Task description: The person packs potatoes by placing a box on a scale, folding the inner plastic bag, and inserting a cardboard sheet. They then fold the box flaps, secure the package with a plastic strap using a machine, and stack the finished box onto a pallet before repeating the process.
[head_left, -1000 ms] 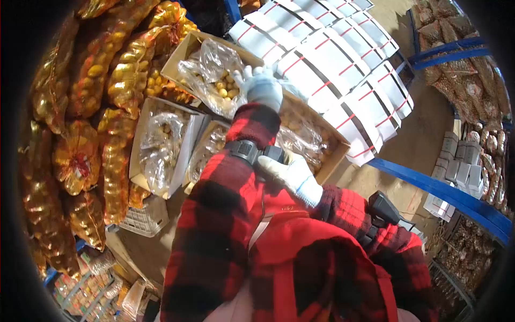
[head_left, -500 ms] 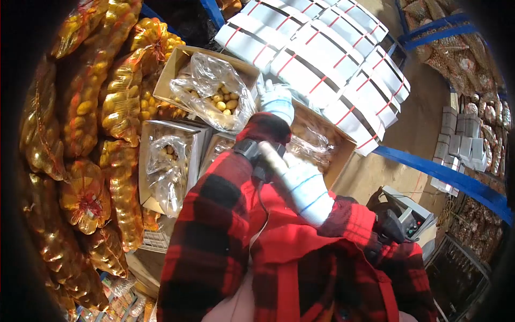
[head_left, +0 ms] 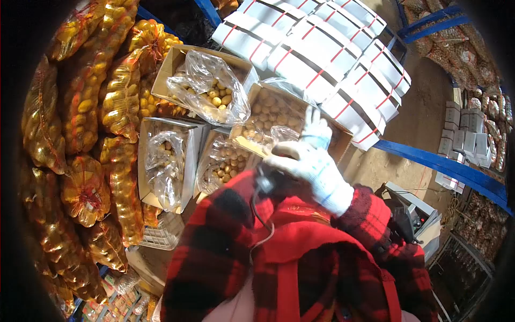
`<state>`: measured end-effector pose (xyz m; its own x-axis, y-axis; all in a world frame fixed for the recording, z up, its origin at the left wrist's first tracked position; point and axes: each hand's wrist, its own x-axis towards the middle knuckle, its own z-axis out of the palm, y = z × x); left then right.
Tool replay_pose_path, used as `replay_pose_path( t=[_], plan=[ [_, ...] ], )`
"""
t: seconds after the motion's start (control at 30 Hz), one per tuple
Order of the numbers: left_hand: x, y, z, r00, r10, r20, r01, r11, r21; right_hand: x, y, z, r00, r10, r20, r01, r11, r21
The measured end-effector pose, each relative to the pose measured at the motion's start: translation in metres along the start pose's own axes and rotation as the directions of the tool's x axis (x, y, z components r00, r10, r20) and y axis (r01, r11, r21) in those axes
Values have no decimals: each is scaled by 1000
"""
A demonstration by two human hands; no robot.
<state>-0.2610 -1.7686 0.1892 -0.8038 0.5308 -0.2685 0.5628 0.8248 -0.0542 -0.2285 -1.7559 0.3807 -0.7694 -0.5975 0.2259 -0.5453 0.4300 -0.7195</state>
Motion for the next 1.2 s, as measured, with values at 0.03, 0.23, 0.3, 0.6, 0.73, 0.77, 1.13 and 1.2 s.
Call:
replay_pose_path(
  t=[0.03, 0.23, 0.3, 0.6, 0.73, 0.77, 1.13, 1.2],
  plan=[
    [-16, 8, 21, 1000, -21, -14, 20, 998, -65, -15, 6, -4, 1000, -28, -4, 28, 1000, 12],
    [-110, -66, 84, 869, -492, 53, 461, 766, -448, -182, 90, -14, 736, 668, -107, -663, 744, 88],
    [-130, -103, 107, 682, -729, 60, 690, 613, -386, -243, 126, 0, 421, 906, 36, -894, 408, 188],
    [-81, -212, 189, 588, -419, 692, 806, 237, -542, -254, 229, 101, 124, 987, 102, -968, 98, 230],
    [-42, -222, 197, 718, -476, 508, 695, 536, -479, -230, 265, 121, -30, 999, 36, -994, -34, 105],
    [-41, -222, 197, 757, -488, 435, 652, 613, -447, -205, 258, 111, -134, 991, -17, -986, -135, -101],
    [-45, -203, 163, 844, -446, 297, 534, 743, -404, -210, 258, 116, -202, 965, -166, -951, -234, -202],
    [-41, -199, 170, 852, -475, 222, 523, 800, -294, -204, 258, 108, -182, 974, -137, -950, -210, -230]
  ],
)
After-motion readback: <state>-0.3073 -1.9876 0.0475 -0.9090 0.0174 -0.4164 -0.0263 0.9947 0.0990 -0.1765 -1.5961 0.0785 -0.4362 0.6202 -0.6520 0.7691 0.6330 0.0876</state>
